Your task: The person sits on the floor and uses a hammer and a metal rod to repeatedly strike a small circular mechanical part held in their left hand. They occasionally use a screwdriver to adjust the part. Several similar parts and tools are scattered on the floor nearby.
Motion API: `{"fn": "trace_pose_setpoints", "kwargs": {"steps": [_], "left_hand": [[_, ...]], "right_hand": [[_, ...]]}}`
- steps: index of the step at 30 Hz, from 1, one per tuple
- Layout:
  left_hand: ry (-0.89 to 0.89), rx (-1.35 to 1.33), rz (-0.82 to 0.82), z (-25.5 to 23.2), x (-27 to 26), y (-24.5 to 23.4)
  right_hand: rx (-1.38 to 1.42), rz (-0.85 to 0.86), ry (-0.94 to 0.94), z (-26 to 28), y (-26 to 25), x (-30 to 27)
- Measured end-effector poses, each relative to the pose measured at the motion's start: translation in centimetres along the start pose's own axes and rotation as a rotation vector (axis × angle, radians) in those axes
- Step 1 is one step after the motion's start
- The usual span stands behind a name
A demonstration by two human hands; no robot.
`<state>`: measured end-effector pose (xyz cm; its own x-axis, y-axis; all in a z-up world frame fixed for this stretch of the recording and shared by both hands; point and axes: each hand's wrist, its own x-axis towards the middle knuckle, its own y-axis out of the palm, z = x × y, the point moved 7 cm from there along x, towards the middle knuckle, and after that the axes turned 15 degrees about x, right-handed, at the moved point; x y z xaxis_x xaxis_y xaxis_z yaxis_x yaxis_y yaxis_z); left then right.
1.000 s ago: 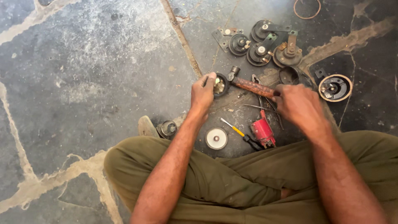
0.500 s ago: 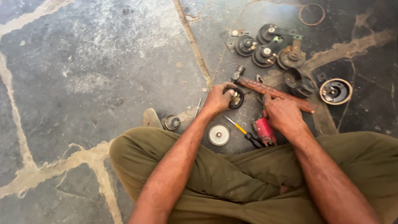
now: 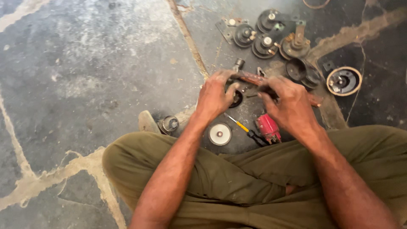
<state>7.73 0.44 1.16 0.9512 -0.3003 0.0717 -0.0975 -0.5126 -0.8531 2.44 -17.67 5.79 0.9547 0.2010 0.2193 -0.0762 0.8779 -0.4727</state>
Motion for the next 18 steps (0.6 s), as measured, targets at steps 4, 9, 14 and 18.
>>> {"fn": "trace_pose_setpoints", "kwargs": {"steps": [4,9,14,18], "left_hand": [[0.270,-0.218,0.140,-3.7,-0.7,-0.1],[0.224,-0.088,0.156,-3.6,-0.3,0.3],[0.016,-0.242,0.067,-0.1,1.2,-0.6],[0.072,-0.255,0.119,-0.1,0.7,0.5]], "right_hand": [[0.151,-0.116,-0.073,0.9,-0.4,0.2],[0.197,-0.136,-0.140,1.4,-0.3,1.2],[-0.097,-0.054,0.136,-3.6,-1.2,1.4],[-0.480,0.147,0.257,-8.2,0.9,0.5]]}}
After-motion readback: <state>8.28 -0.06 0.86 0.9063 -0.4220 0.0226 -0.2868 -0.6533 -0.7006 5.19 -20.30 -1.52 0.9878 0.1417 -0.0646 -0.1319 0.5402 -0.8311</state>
